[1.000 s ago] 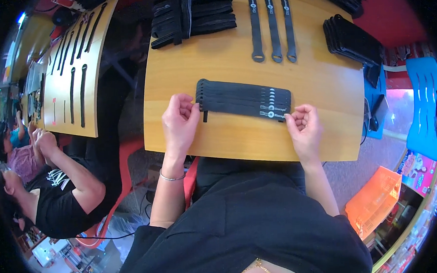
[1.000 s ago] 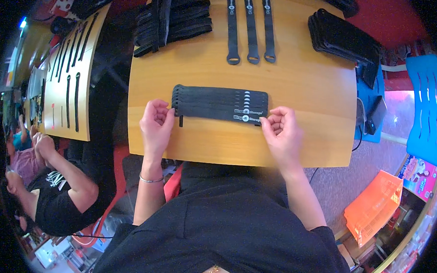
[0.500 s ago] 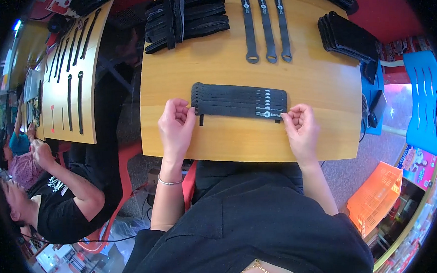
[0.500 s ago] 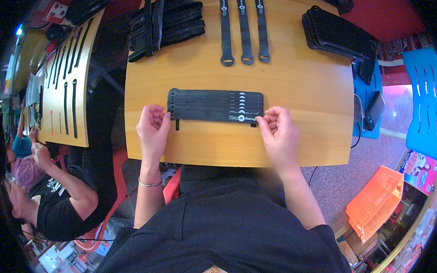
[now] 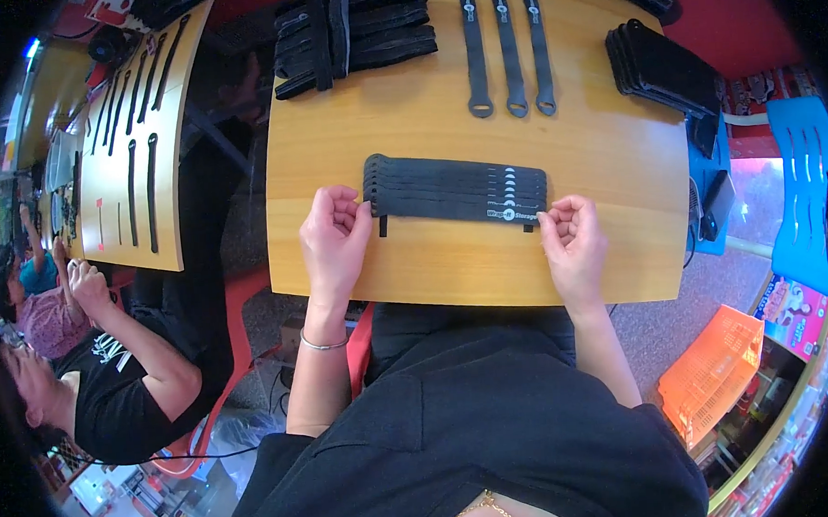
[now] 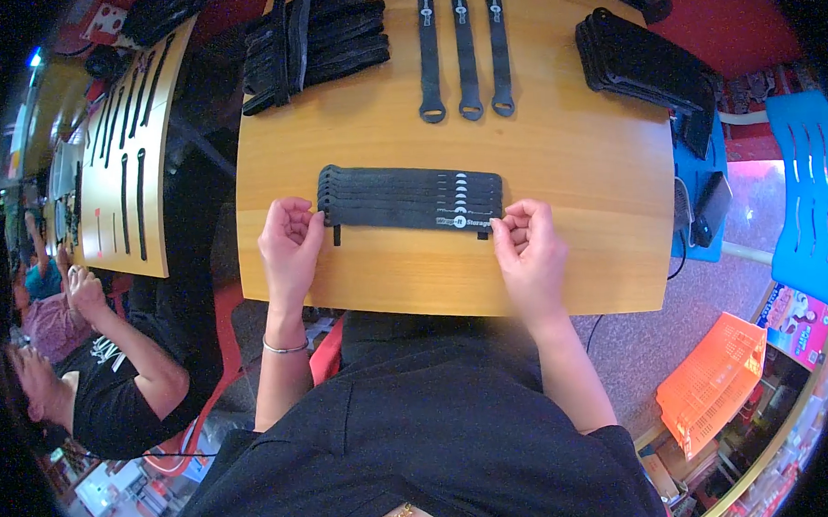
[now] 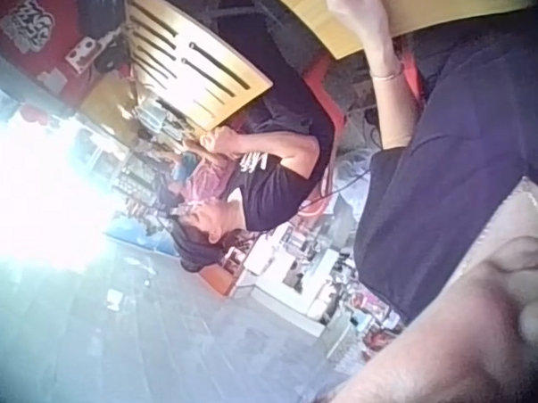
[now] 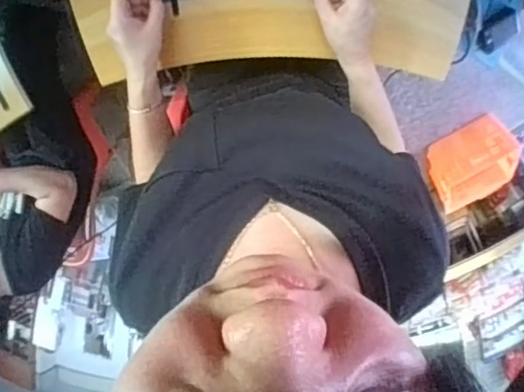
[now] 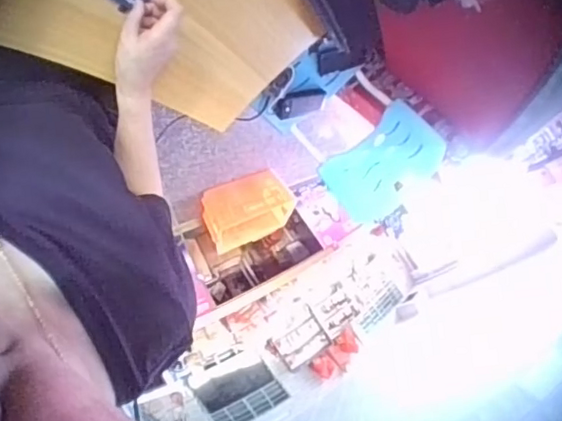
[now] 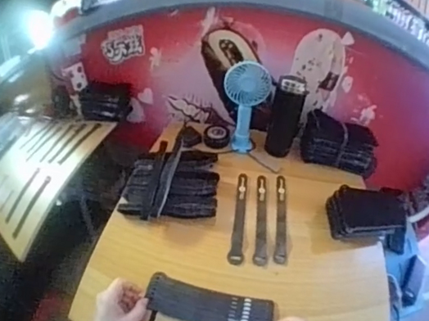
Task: The recorder is stacking and organizing black fabric straps on a workbench.
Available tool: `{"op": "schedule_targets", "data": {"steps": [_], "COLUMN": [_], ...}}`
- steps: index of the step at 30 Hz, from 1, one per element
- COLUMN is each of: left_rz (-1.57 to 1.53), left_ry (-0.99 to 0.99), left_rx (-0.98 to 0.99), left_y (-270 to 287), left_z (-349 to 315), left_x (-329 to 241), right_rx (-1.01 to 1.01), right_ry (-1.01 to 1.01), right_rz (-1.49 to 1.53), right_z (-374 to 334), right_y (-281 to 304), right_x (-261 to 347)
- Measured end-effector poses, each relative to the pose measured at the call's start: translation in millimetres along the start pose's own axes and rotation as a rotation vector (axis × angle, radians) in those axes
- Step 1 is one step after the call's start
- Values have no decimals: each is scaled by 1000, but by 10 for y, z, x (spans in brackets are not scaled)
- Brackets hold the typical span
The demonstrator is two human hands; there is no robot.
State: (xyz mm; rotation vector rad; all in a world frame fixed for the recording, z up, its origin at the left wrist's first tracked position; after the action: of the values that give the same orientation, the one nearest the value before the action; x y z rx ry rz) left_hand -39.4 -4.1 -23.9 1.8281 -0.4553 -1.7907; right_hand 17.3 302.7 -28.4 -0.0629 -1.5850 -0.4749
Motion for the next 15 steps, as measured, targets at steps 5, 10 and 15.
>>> {"op": "schedule_targets", "data": {"steps": [5,10,15], "left_rz": [-2,14,7], "left_ry": [-1,3,11], "left_rx": [-3,-2,3], "left_y": [-16,-11,-10], "left_z": [14,-3,-8], "left_x": [15,2,10], "right_rx": [-14,-18,-18], "right_ry": [-16,-17,-16], "right_rz": [6,3,12], "right_z": [13,0,0], "right_y": [8,8,3], "right_x": [-26,-5,-11]}}
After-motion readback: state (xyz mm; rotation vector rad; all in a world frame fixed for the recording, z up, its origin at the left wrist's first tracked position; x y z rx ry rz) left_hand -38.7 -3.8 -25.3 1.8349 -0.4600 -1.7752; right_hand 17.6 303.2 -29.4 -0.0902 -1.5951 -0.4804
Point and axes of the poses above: each hand's wrist, its own z-axis towards the middle knuckle, its own y-axis out of the back of the hand, x = y × z, the point moved 7 cm from there along z, towards the middle knuckle, and after that the axes turned 9 degrees about z, right-handed, at the moved point
